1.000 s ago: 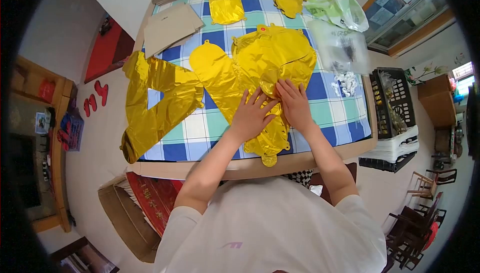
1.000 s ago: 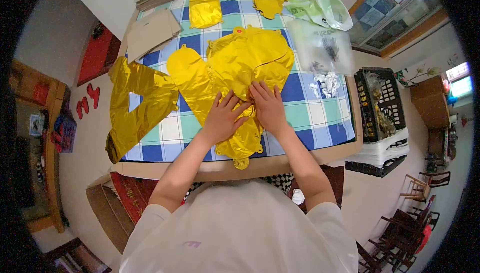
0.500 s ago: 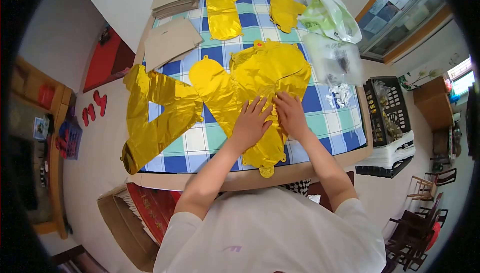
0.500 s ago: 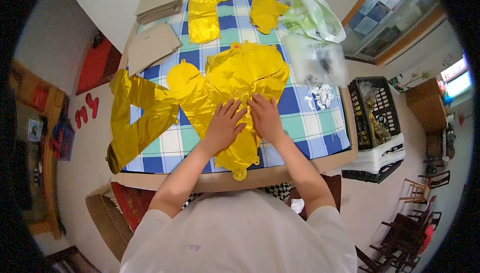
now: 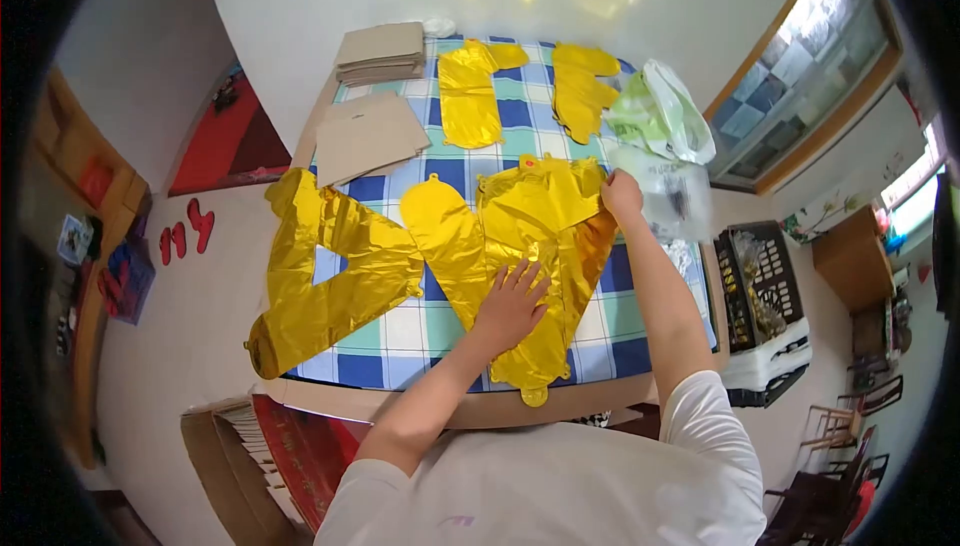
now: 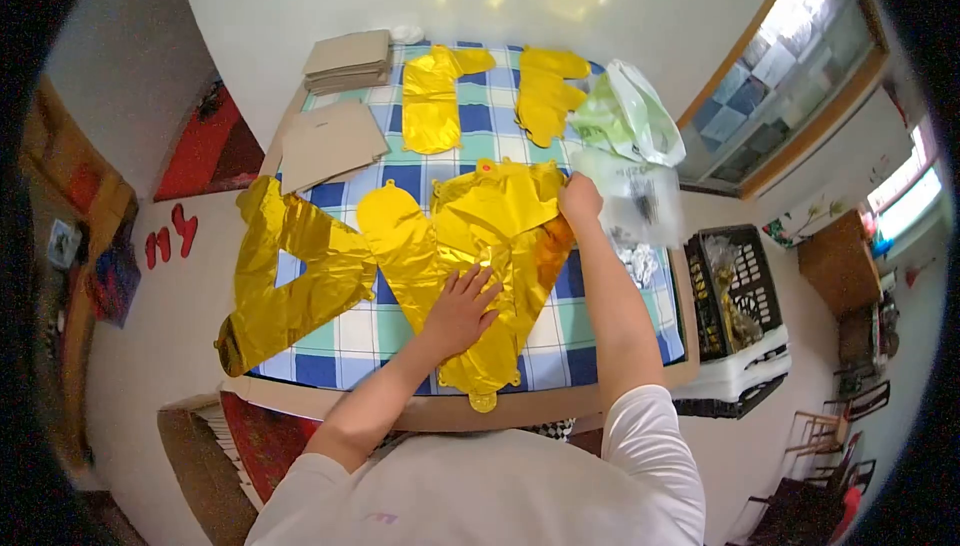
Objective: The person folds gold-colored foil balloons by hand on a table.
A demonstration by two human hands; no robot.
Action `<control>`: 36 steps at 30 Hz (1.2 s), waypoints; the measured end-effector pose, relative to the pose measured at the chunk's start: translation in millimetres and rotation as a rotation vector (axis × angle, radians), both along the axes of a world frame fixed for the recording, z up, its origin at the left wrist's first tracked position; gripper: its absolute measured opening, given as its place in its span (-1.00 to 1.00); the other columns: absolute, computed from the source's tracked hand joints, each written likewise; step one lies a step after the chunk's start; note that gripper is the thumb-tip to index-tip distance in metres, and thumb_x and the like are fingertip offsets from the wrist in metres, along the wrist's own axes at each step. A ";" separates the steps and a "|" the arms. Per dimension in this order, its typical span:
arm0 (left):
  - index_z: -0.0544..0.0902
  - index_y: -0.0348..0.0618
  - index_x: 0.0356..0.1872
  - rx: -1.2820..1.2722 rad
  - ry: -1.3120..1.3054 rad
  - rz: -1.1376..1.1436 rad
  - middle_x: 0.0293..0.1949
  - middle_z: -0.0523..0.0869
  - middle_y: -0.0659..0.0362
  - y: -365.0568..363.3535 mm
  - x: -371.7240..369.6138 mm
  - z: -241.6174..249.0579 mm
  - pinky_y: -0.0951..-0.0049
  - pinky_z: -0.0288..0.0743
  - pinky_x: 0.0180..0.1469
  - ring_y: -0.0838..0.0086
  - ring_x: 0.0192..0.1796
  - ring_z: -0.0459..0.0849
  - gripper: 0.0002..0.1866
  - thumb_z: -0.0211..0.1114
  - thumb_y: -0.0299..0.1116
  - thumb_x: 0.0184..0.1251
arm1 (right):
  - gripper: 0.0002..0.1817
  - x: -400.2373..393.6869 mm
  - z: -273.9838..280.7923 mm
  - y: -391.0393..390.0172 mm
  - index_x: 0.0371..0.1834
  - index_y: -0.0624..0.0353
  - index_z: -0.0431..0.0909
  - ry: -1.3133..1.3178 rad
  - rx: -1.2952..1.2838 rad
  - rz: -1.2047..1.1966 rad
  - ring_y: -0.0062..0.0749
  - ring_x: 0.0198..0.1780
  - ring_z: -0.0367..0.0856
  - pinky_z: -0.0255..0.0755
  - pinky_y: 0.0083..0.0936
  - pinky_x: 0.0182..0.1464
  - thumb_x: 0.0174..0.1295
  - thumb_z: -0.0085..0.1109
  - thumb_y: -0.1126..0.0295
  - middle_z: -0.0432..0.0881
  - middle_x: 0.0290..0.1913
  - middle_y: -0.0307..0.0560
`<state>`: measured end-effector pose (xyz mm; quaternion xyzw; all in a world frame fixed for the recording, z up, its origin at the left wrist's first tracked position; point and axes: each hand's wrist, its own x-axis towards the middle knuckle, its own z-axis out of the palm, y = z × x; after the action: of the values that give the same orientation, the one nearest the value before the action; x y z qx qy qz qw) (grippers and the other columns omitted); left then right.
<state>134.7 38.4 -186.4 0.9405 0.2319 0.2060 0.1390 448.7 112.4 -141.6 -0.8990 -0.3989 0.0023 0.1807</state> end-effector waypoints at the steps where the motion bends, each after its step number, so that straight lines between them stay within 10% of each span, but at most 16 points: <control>1: 0.45 -0.06 0.27 -0.002 -0.013 0.003 0.39 0.33 0.02 -0.1 0.3 -1.1 -0.03 0.09 0.43 0.12 0.46 0.21 -0.52 0.14 -0.12 0.40 | -0.83 -7.2 8.8 4.6 -0.31 0.13 0.58 -0.138 0.004 0.036 0.02 -0.14 0.66 0.52 -0.10 -0.11 0.13 0.10 0.31 0.69 -0.24 0.10; 6: 0.47 -0.06 0.25 0.003 -0.024 -0.002 0.39 0.33 0.03 -2.5 -0.8 -0.5 -0.04 0.09 0.43 0.13 0.46 0.21 -0.53 0.14 -0.12 0.39 | -0.80 -17.9 27.8 16.3 -0.28 0.16 0.58 -0.424 -0.116 0.214 0.03 -0.24 0.67 0.53 -0.09 -0.19 0.26 0.04 0.28 0.69 -0.29 0.10; 9: 0.47 -0.07 0.25 -0.004 -0.019 0.003 0.39 0.32 0.02 -1.0 0.1 -0.1 -0.03 0.08 0.44 0.13 0.47 0.20 -0.53 0.14 -0.12 0.39 | -0.71 -35.3 64.4 29.5 -0.27 0.18 0.58 0.796 0.077 0.477 -0.01 -0.25 0.68 0.53 -0.13 -0.21 0.34 0.04 0.17 0.69 -0.29 0.09; 12: 0.46 -0.07 0.26 -0.016 -0.017 -0.002 0.40 0.32 0.02 -3.3 -1.7 -0.8 -0.04 0.07 0.45 0.13 0.48 0.18 -0.52 0.14 -0.12 0.39 | -0.69 -42.6 44.7 22.2 -0.20 0.20 0.60 0.788 0.511 0.344 0.04 -0.19 0.66 0.53 -0.16 -0.15 0.36 0.06 0.16 0.70 -0.26 0.10; 13: 0.46 -0.07 0.26 -0.016 -0.010 -0.005 0.40 0.32 0.02 -2.9 -1.3 -2.2 -0.04 0.07 0.45 0.13 0.48 0.18 -0.52 0.14 -0.12 0.39 | -0.75 -27.1 6.9 17.6 -0.09 0.22 0.57 -0.005 0.341 0.441 0.16 -0.11 0.62 0.51 -0.13 -0.07 0.38 0.00 0.28 0.70 -0.18 0.10; 17: 0.44 -0.07 0.28 -0.029 -0.013 -0.004 0.40 0.33 0.02 -1.3 -0.3 -2.6 -0.04 0.04 0.46 0.12 0.48 0.17 -0.51 0.13 -0.12 0.39 | -0.64 -78.1 -38.3 -29.0 0.17 0.21 0.48 -0.158 0.271 0.683 0.16 0.17 0.48 0.36 -0.12 0.20 0.33 -0.01 0.42 0.53 0.18 0.17; 27: 0.46 -0.09 0.26 -0.034 -0.013 0.002 0.37 0.36 0.02 -4.1 -1.4 -1.5 -0.02 0.05 0.46 0.14 0.47 0.21 -0.52 0.13 -0.12 0.39 | -0.59 -103.0 -40.3 -40.2 0.23 0.17 0.46 -0.218 0.175 0.773 -0.02 0.32 0.39 0.24 0.02 0.31 0.35 0.05 0.31 0.47 0.28 0.07; 30: 0.44 -0.08 0.27 -0.027 -0.008 0.003 0.38 0.35 0.01 -1.9 -0.1 -0.5 -0.03 0.05 0.46 0.14 0.47 0.20 -0.52 0.12 -0.11 0.40 | -0.65 -73.8 -28.0 -11.7 0.07 0.16 0.54 -0.047 0.364 0.264 -0.01 0.16 0.50 0.37 -0.03 0.17 0.30 0.12 0.22 0.58 0.08 0.10; 33: 0.44 -0.09 0.26 -0.027 -0.010 0.000 0.38 0.35 0.01 -3.8 -1.6 -2.0 -0.02 0.05 0.46 0.14 0.48 0.20 -0.52 0.12 -0.11 0.40 | -0.68 -43.7 -17.6 6.8 -0.10 0.18 0.59 -0.111 -0.023 0.014 -0.01 -0.01 0.55 0.44 -0.09 0.02 0.24 0.15 0.18 0.61 -0.12 0.14; 36: 0.43 -0.07 0.28 -0.028 0.018 0.000 0.39 0.33 0.01 -1.2 -0.5 0.0 -0.02 0.05 0.46 0.13 0.48 0.18 -0.52 0.10 -0.10 0.42 | -0.68 -32.9 -5.6 24.6 -0.20 0.22 0.60 0.117 -0.005 0.163 -0.02 -0.06 0.58 0.45 -0.11 0.00 0.26 0.10 0.17 0.62 -0.17 0.20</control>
<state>134.2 37.3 -186.3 0.9404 0.2358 0.1941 0.1499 415.8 137.0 -147.2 -0.8625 -0.4593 0.0704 0.2006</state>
